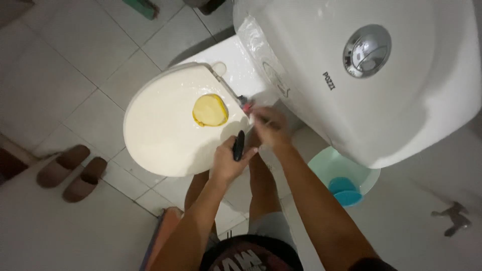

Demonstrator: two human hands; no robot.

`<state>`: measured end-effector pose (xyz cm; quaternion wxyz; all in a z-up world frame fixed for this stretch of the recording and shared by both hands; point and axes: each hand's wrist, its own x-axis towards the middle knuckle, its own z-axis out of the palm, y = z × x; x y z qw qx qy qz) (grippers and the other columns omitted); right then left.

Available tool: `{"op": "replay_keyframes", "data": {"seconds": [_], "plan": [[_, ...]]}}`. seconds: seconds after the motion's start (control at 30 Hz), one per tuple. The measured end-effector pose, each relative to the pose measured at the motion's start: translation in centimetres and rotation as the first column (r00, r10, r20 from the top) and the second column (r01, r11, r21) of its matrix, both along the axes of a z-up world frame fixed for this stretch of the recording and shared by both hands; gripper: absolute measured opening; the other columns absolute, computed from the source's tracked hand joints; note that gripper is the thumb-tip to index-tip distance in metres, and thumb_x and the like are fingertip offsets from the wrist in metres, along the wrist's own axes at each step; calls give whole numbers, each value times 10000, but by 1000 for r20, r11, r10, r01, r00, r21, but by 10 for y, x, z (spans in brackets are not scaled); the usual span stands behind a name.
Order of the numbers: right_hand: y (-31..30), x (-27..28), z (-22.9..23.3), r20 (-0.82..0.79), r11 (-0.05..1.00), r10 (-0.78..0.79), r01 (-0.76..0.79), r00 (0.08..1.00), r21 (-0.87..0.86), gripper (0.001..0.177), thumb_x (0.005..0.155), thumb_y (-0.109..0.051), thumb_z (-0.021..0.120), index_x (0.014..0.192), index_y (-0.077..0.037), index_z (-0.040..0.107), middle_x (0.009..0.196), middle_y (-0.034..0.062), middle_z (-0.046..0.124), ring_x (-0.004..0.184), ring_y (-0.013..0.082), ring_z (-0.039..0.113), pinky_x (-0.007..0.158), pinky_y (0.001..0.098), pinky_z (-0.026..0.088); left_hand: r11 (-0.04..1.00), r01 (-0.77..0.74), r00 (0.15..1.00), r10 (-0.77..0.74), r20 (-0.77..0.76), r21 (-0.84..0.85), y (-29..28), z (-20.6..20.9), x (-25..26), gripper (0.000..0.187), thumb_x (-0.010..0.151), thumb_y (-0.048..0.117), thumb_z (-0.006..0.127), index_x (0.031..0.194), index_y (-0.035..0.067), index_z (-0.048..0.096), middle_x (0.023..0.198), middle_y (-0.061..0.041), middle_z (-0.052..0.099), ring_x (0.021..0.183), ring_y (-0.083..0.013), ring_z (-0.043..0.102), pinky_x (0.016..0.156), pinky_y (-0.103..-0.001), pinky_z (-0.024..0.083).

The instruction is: Cleaning the exterior and interior surfaces of a toilet bowl using a sponge, brush, and spray cleaner.

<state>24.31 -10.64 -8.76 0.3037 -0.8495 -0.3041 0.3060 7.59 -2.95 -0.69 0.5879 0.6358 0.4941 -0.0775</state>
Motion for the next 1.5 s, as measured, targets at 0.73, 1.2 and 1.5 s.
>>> {"op": "replay_keyframes", "data": {"seconds": [0.73, 1.2, 1.5], "plan": [[87, 2, -14, -24, 976, -98, 101, 995, 192, 233, 971, -200, 705, 1128, -41, 771, 1063, 103, 786, 923, 181, 741, 811, 307, 585, 948, -313, 940, 301, 157, 52, 44, 34, -7, 314, 870, 271, 772, 929, 3, 619, 691, -134, 603, 589, -248, 536, 563, -369, 475], [126, 24, -64, 439, 886, 420, -463, 794, -10, 219, 902, -105, 662, 1074, -22, 769, 1007, 125, 774, 788, 260, 708, 685, 389, 545, 940, -338, 923, 325, 204, 35, 65, 53, -35, 317, 868, 255, 776, 934, -11, 615, 724, -143, 646, 620, -233, 598, 615, -364, 518], [161, 16, -36, 149, 922, 163, -204, 975, 328, 167, 1034, -181, 664, 1006, -37, 745, 972, 92, 768, 850, 193, 724, 756, 354, 578, 933, -354, 912, 329, 245, 65, 71, 53, -49, 341, 864, 264, 777, 958, -30, 632, 734, -174, 651, 623, -274, 613, 614, -384, 517]]}}
